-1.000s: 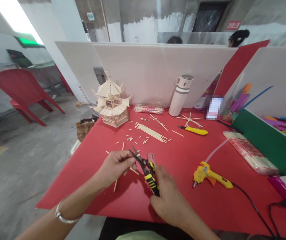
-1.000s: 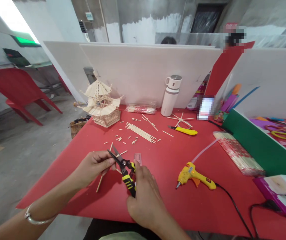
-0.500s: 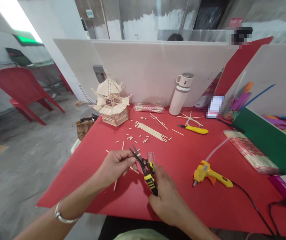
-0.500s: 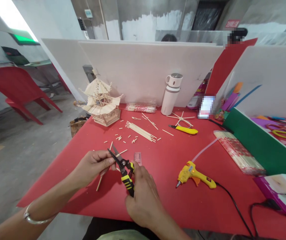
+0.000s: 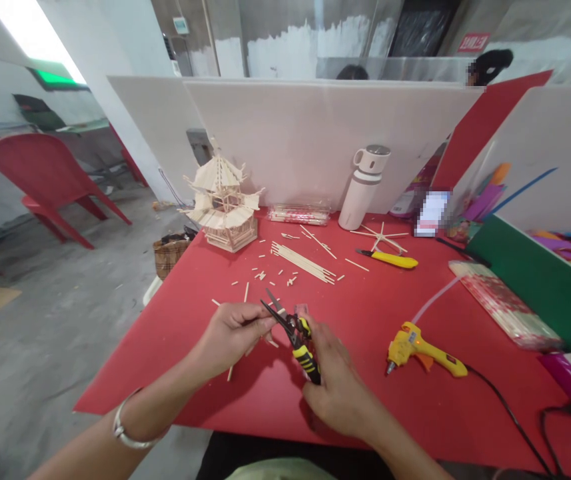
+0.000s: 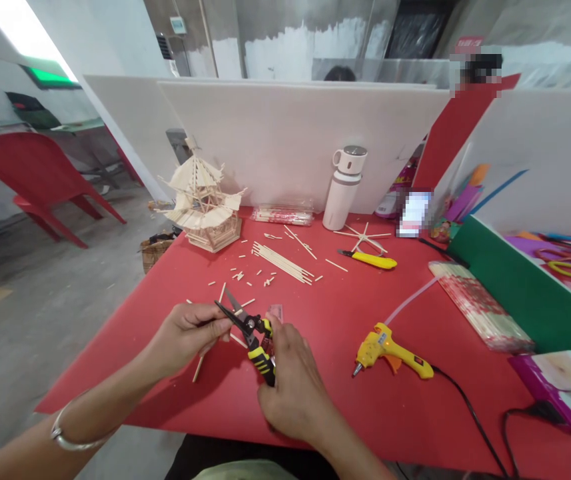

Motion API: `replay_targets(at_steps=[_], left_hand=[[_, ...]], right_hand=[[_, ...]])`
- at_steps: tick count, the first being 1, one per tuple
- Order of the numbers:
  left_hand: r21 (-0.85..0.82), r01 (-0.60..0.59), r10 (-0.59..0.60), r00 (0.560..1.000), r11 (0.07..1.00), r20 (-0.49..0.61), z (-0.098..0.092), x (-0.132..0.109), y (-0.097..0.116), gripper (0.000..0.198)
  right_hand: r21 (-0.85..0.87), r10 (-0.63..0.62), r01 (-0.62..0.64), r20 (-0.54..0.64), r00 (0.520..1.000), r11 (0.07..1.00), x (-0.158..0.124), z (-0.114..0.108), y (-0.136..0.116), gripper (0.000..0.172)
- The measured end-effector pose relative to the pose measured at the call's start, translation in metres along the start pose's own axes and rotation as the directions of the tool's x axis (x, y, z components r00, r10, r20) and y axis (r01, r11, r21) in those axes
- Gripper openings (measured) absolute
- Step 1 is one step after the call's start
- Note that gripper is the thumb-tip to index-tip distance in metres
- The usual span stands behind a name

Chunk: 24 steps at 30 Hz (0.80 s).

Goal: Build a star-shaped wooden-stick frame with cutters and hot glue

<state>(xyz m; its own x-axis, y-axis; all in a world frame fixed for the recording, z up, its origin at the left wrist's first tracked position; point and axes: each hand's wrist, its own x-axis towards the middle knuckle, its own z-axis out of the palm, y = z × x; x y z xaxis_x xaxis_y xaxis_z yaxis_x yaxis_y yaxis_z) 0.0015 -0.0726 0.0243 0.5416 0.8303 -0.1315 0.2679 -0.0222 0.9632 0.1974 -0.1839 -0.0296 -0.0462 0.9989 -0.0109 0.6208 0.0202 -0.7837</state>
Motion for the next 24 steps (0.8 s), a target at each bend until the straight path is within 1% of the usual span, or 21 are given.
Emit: replay_targets(at_steps=[2, 5, 6, 7, 8, 10, 13, 16, 20, 24], left_hand=[[-0.012, 0.014, -0.014, 1.000, 1.000, 0.018, -0.001, -0.001, 0.000, 0.045], [-0.026, 0.053, -0.052, 0.998, 0.998, 0.038, 0.002, -0.002, 0.002, 0.048], [-0.027, 0.057, -0.056, 0.998, 0.998, 0.034, 0.004, -0.001, 0.003, 0.049], [-0.024, 0.057, -0.056, 0.998, 0.998, 0.030, 0.005, -0.001, 0.004, 0.049], [-0.018, 0.054, -0.054, 0.998, 0.998, 0.022, 0.006, 0.000, 0.005, 0.050], [-0.010, 0.058, -0.058, 0.998, 0.998, -0.006, 0.007, 0.003, 0.004, 0.051], [-0.025, 0.087, -0.089, 0.994, 0.996, -0.066, 0.004, 0.007, -0.001, 0.052], [-0.077, 0.072, -0.081, 0.990, 0.994, -0.114, 0.001, 0.011, -0.007, 0.047], [-0.102, 0.057, -0.066, 0.994, 0.993, -0.086, -0.003, 0.011, -0.009, 0.043], [-0.104, 0.056, -0.062, 0.996, 0.993, -0.057, -0.003, 0.009, -0.007, 0.043]], right_hand=[[0.019, -0.009, 0.009, -0.018, 1.000, 1.000, 0.000, 0.001, -0.002, 0.090], [0.105, 0.081, -0.071, -0.094, 0.992, 0.992, 0.003, 0.006, -0.003, 0.064], [0.129, 0.105, -0.089, -0.120, 0.987, 0.988, 0.004, 0.007, -0.003, 0.058], [0.141, 0.112, -0.093, -0.139, 0.984, 0.986, 0.005, 0.008, -0.002, 0.057], [0.139, 0.102, -0.082, -0.146, 0.984, 0.987, 0.006, 0.008, -0.001, 0.059], [0.127, 0.075, -0.059, -0.124, 0.989, 0.990, 0.005, 0.006, 0.001, 0.067], [0.147, 0.119, -0.111, -0.047, 0.992, 0.983, 0.002, 0.003, 0.001, 0.073], [0.150, 0.141, -0.139, -0.003, 0.990, 0.979, -0.002, 0.003, 0.000, 0.080], [0.108, 0.135, -0.134, 0.000, 0.991, 0.985, -0.001, 0.004, -0.001, 0.088], [0.076, 0.137, -0.139, 0.025, 0.990, 0.987, 0.001, 0.002, -0.003, 0.091]])
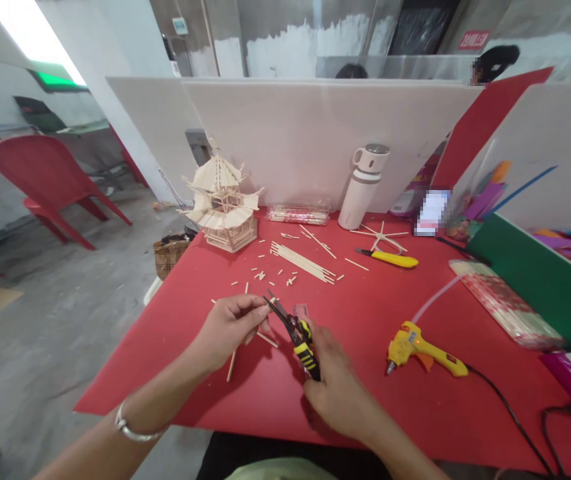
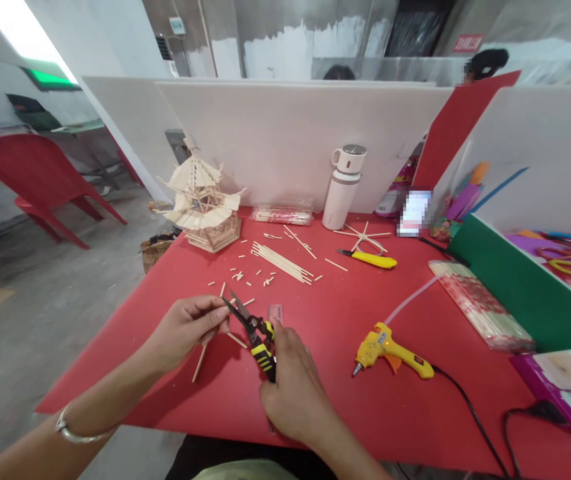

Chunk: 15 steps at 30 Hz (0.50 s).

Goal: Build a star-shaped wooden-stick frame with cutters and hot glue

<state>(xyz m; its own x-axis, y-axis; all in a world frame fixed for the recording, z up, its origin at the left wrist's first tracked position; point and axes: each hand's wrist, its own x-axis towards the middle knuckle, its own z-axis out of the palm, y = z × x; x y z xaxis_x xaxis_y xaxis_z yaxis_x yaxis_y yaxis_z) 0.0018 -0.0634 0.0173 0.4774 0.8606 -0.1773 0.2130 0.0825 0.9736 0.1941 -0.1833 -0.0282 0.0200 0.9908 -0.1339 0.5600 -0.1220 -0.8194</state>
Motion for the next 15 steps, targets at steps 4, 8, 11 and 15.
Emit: replay_targets(at_steps=[4, 8, 11, 15], left_hand=[[0.056, -0.023, 0.021, 0.999, 0.998, 0.047, 0.0020, -0.0020, 0.0020, 0.044], [0.091, -0.020, 0.014, 0.998, 0.996, 0.067, 0.0032, -0.0037, 0.0036, 0.046], [0.110, -0.010, 0.003, 0.998, 0.994, 0.067, 0.0028, -0.0045, 0.0038, 0.046], [0.128, 0.004, -0.012, 0.998, 0.992, 0.065, 0.0021, -0.0054, 0.0034, 0.045]], right_hand=[[0.027, -0.013, 0.013, 0.014, 1.000, 1.000, -0.0007, -0.0021, -0.0048, 0.092], [0.005, -0.020, 0.020, 0.003, 1.000, 1.000, -0.0016, -0.0027, -0.0064, 0.092], [-0.018, -0.018, 0.018, 0.022, 1.000, 1.000, -0.0015, -0.0038, -0.0074, 0.098], [-0.023, -0.028, 0.029, 0.038, 0.999, 0.999, -0.0006, -0.0054, -0.0085, 0.105]])
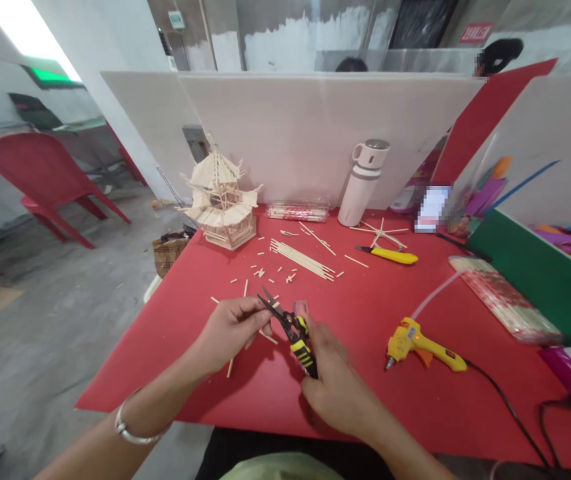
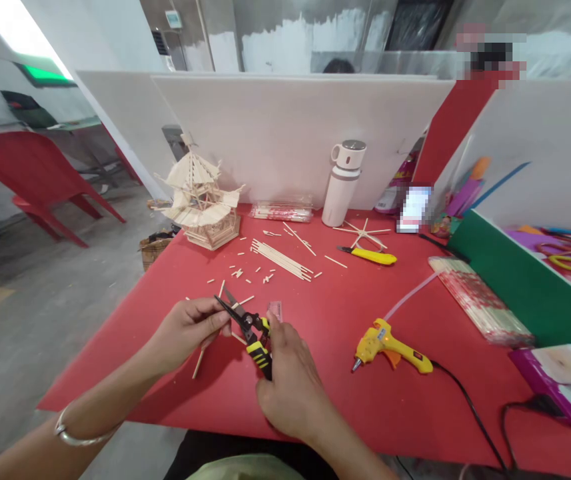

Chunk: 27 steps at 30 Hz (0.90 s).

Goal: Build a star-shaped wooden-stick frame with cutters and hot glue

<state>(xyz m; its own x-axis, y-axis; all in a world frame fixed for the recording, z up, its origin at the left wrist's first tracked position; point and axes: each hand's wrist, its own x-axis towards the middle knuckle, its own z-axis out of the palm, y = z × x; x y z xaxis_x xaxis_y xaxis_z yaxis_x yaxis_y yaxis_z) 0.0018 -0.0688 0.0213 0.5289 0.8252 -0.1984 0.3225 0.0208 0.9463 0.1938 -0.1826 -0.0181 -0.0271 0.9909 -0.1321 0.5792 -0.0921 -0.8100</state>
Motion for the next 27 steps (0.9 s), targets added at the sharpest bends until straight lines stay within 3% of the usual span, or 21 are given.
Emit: replay_targets(at_steps=[13, 17, 21, 23, 27], left_hand=[[0.039, -0.102, 0.105, 0.991, 0.994, -0.083, 0.004, -0.002, 0.004, 0.029], [0.083, -0.102, 0.113, 0.983, 0.991, -0.146, 0.008, -0.004, -0.004, 0.030], [0.056, -0.084, 0.087, 0.995, 0.995, -0.050, 0.005, -0.007, 0.001, 0.037], [0.050, -0.090, 0.091, 0.996, 0.995, -0.017, 0.003, -0.009, 0.005, 0.038], [0.066, -0.088, 0.092, 0.994, 0.994, -0.051, 0.005, -0.011, 0.005, 0.038]], right_hand=[[0.018, 0.012, -0.012, -0.021, 1.000, 1.000, -0.002, 0.003, 0.000, 0.077], [-0.009, -0.009, 0.009, -0.015, 1.000, 1.000, -0.002, 0.005, 0.008, 0.084], [-0.010, -0.091, 0.091, 0.010, 0.996, 0.996, 0.001, 0.003, 0.013, 0.099], [-0.013, -0.124, 0.124, 0.004, 0.992, 0.992, 0.002, 0.002, 0.012, 0.096], [-0.023, -0.105, 0.105, -0.006, 0.994, 0.994, 0.001, 0.002, 0.010, 0.082]])
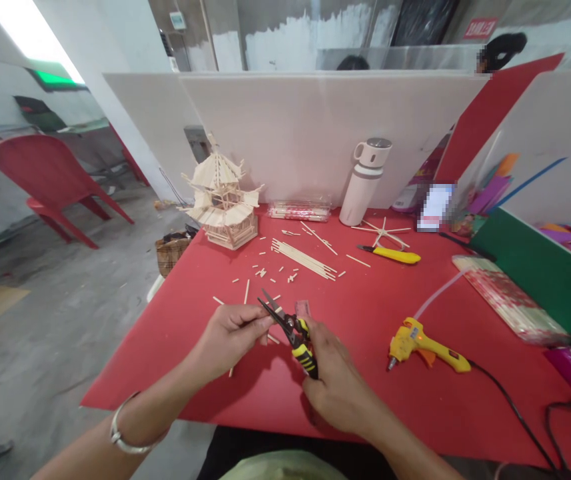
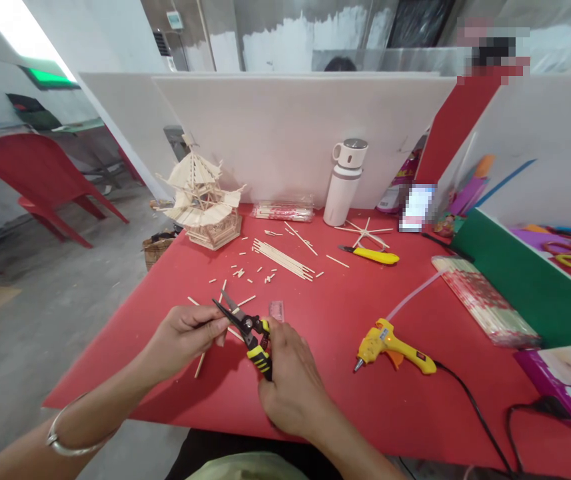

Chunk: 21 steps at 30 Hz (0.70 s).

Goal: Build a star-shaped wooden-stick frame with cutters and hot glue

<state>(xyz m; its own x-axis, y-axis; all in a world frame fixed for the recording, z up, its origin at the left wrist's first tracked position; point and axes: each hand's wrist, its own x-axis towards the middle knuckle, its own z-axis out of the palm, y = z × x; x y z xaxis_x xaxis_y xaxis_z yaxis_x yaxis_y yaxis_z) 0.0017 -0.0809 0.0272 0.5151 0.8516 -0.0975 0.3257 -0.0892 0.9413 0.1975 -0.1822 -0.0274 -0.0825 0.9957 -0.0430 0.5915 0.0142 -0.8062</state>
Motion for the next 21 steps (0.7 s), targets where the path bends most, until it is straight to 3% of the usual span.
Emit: replay_targets(at_steps=[2, 6, 12, 17, 21], left_hand=[[0.012, 0.019, -0.018, 0.998, 1.000, -0.055, 0.0036, 0.0003, -0.0028, 0.037], [0.041, -0.010, 0.016, 0.988, 0.999, -0.151, 0.0074, 0.0029, -0.0070, 0.030], [0.015, 0.104, -0.104, 0.994, 0.994, -0.027, 0.0053, 0.0033, -0.0065, 0.042], [0.033, 0.027, -0.021, 0.984, 0.999, -0.174, 0.0103, 0.0037, -0.0083, 0.026], [0.060, -0.018, 0.028, 0.985, 0.998, -0.169, 0.0089, 0.0022, -0.0062, 0.031]], right_hand=[[-0.005, 0.026, -0.026, -0.009, 1.000, 1.000, 0.0005, 0.0006, -0.0001, 0.081], [-0.007, 0.056, -0.057, -0.011, 0.998, 0.998, 0.0026, 0.0016, 0.0004, 0.094], [0.030, 0.094, -0.094, 0.015, 0.995, 0.995, -0.0004, 0.0021, -0.0059, 0.081], [0.019, 0.118, -0.118, -0.008, 0.993, 0.993, -0.0004, 0.0009, -0.0065, 0.079], [0.016, 0.110, -0.110, 0.010, 0.994, 0.994, -0.0007, 0.0010, -0.0039, 0.084]])
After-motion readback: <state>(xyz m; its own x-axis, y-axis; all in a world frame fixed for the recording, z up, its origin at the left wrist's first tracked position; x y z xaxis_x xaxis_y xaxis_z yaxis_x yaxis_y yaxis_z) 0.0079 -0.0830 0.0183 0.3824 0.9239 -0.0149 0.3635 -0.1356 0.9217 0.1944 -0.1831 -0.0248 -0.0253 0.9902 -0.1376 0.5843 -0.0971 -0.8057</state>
